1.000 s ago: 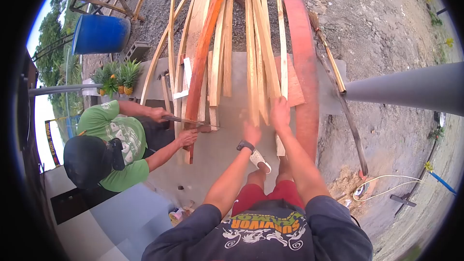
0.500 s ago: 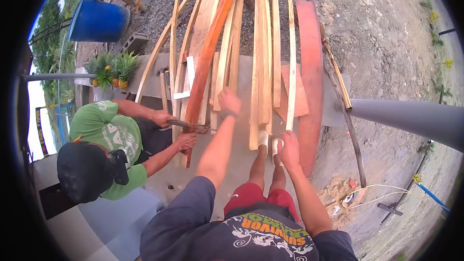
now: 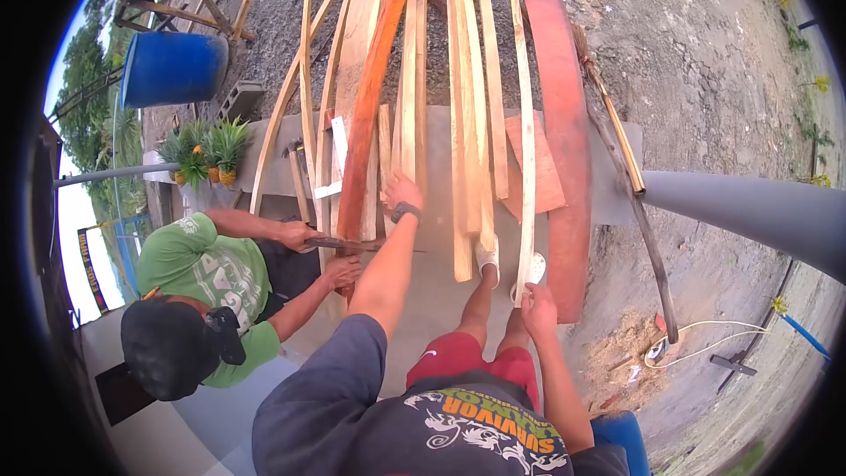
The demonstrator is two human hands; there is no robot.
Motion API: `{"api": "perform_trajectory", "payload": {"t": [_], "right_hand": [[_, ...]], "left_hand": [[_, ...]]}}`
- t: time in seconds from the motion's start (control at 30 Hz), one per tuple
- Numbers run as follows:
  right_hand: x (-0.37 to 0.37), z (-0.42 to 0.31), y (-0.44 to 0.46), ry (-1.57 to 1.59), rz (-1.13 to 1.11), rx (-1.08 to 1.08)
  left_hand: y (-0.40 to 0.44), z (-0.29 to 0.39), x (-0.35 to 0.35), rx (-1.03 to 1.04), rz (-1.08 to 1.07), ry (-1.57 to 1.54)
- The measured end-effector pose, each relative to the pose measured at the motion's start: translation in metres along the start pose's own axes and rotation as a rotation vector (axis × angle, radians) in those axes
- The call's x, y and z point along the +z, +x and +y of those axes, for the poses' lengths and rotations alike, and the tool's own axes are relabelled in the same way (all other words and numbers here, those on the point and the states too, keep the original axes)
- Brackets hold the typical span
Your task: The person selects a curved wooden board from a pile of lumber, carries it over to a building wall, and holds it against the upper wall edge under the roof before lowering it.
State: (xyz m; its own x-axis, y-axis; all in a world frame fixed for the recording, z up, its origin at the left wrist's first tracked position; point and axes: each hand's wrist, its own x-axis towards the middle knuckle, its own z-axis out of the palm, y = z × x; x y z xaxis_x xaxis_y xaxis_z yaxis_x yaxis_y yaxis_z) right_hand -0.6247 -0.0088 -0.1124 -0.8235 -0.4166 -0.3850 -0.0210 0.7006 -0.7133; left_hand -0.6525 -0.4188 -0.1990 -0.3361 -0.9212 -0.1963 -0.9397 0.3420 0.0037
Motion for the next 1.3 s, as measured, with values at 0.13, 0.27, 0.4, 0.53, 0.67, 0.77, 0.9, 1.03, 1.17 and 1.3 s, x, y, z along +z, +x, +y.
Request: {"api": "perform_trajectory", "payload": {"t": [0.13, 0.27, 0.4, 0.53, 0.67, 0.77, 0.9, 1.03, 1.17, 1.3], "right_hand": [[-0.002, -0.004, 0.001, -0.021, -0.025, 0.084], [-0.005, 0.005, -0.002, -0.018, -0.005, 0.046], [-0.009, 0.006, -0.003, -0.037, 0.024, 0.001], [-0.014, 0.002, 0.000, 0.010, 0.016, 0.029], [-0.010, 0.004, 0.000, 0.061, 0.027, 0.016], [-0.008, 0.004, 0.002, 0.049, 0.010, 0.019], [-0.010, -0.029, 0.047, 0.224, 0.039, 0.066], [-0.018, -0.079, 0.141, 0.353, 0.082, 0.042], [-0.009, -0.084, 0.234, 0.391, 0.052, 0.038], [-0.036, -0.098, 0.251, 0.683, -0.566, 0.381]], "left_hand": [[-0.011, 0.007, -0.006, 0.062, 0.049, -0.022], [-0.024, 0.022, -0.016, 0.108, 0.015, -0.042], [-0.047, 0.055, -0.013, 0.096, -0.021, -0.092], [-0.065, 0.085, 0.018, 0.176, 0.061, -0.046], [-0.075, 0.090, -0.003, 0.211, 0.050, -0.153], [-0.074, 0.088, -0.011, 0.223, -0.008, -0.255], [-0.093, 0.107, -0.041, 0.368, -0.103, -0.466], [-0.132, 0.150, -0.068, 0.385, -0.092, -0.474], [-0.164, 0.166, -0.050, 0.415, 0.038, -0.533], [-0.196, 0.153, -0.076, 0.456, -0.234, -0.783]]}}
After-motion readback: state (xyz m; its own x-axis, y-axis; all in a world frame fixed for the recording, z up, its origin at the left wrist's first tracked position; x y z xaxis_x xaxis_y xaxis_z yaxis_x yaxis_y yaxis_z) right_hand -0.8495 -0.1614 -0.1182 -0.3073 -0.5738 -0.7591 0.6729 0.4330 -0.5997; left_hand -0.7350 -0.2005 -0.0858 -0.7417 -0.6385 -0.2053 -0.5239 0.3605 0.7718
